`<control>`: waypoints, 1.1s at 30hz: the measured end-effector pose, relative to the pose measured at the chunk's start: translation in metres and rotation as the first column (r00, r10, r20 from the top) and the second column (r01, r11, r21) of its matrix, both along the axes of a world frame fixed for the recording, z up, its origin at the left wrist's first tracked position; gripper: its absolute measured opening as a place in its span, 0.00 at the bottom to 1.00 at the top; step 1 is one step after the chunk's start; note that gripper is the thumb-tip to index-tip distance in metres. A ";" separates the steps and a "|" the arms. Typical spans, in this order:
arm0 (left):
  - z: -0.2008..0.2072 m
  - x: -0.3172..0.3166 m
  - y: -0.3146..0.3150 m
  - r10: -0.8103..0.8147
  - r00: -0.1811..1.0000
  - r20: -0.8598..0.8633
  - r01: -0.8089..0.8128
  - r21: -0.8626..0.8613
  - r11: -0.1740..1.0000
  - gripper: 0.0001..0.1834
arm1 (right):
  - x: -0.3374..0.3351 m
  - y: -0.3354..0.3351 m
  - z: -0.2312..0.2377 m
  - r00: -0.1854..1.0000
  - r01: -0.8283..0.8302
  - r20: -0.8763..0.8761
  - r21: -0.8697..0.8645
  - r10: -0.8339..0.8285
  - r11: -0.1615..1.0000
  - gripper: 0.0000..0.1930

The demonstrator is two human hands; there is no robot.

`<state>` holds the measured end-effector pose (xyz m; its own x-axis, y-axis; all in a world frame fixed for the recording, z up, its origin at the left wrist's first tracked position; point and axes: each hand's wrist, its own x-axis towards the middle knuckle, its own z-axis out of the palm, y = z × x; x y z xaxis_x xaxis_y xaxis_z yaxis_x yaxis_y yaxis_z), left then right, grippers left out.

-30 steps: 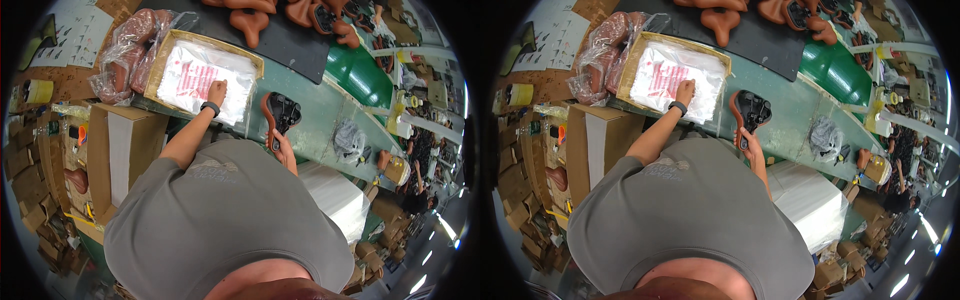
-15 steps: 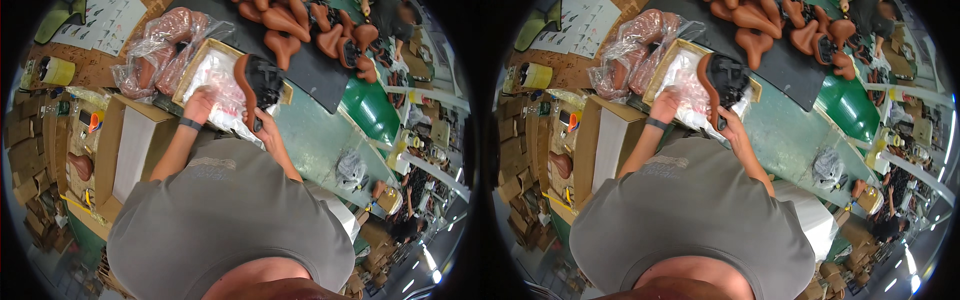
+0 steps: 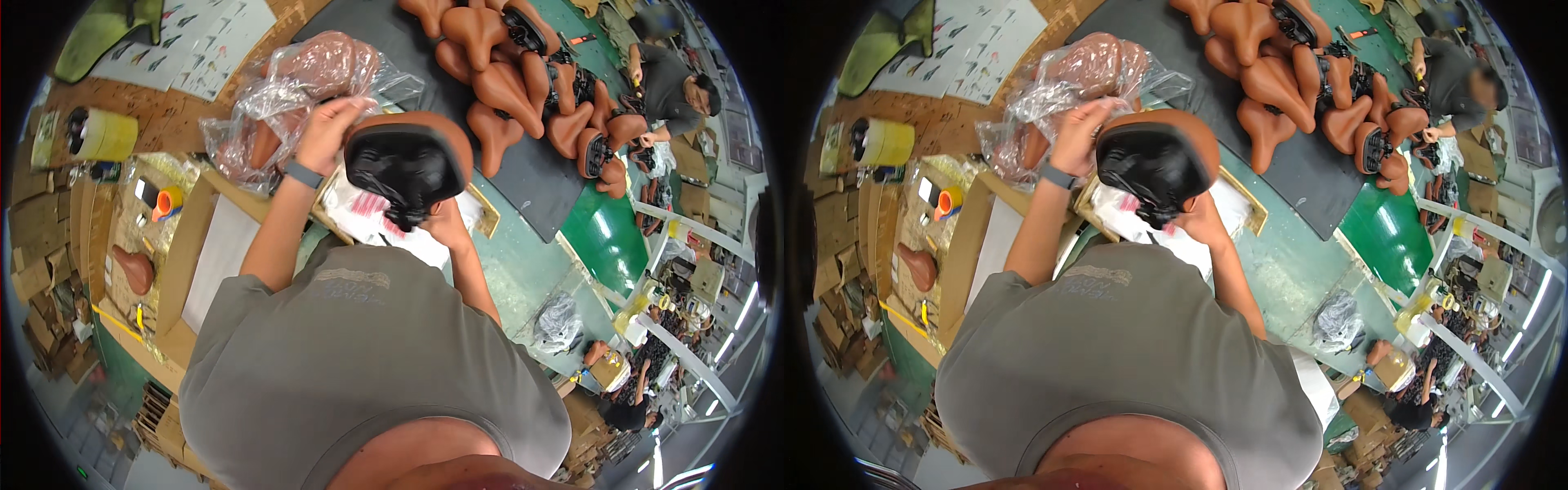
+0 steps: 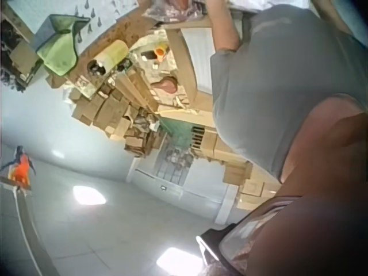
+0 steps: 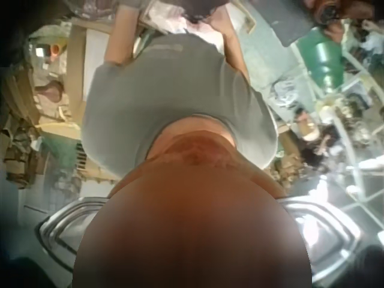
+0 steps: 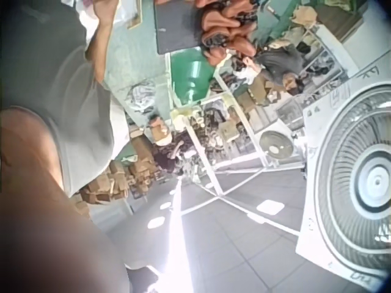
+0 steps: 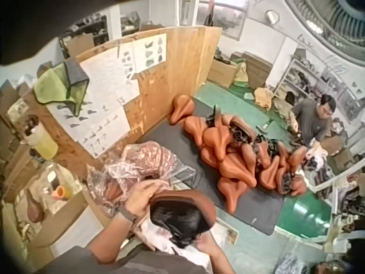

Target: The recorder assembles a cardboard box, tapes it shut, packs it with plastic-wrapped bicycle seats and foam padding, then moves to a conveyor belt to sort more seats.

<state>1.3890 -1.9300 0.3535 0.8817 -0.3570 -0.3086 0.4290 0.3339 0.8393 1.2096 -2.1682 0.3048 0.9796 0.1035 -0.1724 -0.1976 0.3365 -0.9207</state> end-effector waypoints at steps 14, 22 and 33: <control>-0.031 0.014 0.075 0.336 0.881 0.332 -0.464 0.471 0.750 0.13 | 0.134 -0.161 -0.108 0.811 -0.065 0.023 -0.990 -0.584 -0.129 0.64; -0.169 -0.093 0.126 -0.033 0.950 0.311 -0.256 0.833 0.491 0.14 | 0.117 -0.210 -0.120 0.682 -0.328 -0.389 -0.919 -0.619 0.216 0.59; -0.196 -0.136 0.100 -0.127 0.947 0.295 -0.213 0.874 0.437 0.28 | -0.198 -0.146 0.042 0.750 0.536 -0.287 -0.263 -0.596 0.802 0.42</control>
